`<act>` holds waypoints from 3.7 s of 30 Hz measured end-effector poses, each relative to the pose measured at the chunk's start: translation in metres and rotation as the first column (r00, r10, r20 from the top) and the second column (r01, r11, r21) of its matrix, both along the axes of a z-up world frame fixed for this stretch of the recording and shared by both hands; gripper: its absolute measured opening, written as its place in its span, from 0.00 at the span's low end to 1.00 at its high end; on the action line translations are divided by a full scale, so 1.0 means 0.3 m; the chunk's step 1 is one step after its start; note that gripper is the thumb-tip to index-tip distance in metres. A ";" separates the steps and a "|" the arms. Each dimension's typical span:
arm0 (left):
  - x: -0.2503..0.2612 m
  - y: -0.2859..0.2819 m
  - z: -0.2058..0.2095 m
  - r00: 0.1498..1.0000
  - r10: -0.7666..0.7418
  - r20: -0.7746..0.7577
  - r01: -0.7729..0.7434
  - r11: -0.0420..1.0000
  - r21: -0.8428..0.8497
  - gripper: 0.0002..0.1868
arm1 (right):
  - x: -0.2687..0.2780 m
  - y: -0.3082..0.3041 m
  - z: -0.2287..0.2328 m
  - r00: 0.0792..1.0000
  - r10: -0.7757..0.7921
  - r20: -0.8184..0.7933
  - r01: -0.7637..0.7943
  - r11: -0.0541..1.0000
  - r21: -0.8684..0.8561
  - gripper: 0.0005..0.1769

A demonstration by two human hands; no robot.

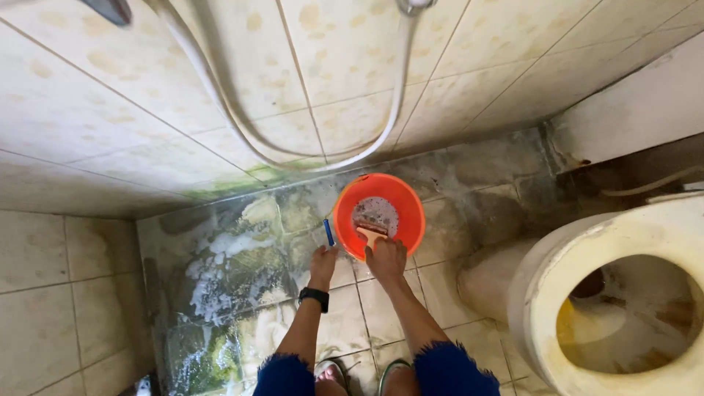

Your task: The person scrubs the toilet bowl, seat, and lid using a brush and soapy water from an orange bucket. They repeatedly dip the brush into the bucket and scrub various surfaces of the toilet, including the rim and underside of the seat.

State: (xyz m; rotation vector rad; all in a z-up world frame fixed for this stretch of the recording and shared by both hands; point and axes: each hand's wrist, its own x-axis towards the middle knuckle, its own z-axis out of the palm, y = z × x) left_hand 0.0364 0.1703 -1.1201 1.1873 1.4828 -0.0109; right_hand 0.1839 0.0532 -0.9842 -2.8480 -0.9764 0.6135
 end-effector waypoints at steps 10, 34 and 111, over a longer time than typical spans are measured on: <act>0.091 0.000 0.141 0.968 0.166 0.186 -0.149 0.983 -0.103 0.22 | 0.049 0.070 0.006 0.991 -0.009 -0.135 -0.024 0.971 -0.237 0.22; 0.136 -0.103 0.400 0.847 0.304 0.436 -0.356 0.933 0.042 0.08 | 0.065 -0.036 -0.091 0.981 0.044 -0.187 -0.059 0.996 -0.072 0.17; 0.562 -1.616 2.010 0.930 -0.198 0.310 0.180 0.980 0.084 0.10 | 0.268 -1.954 1.560 0.883 -0.316 0.347 0.308 0.948 0.082 0.14</act>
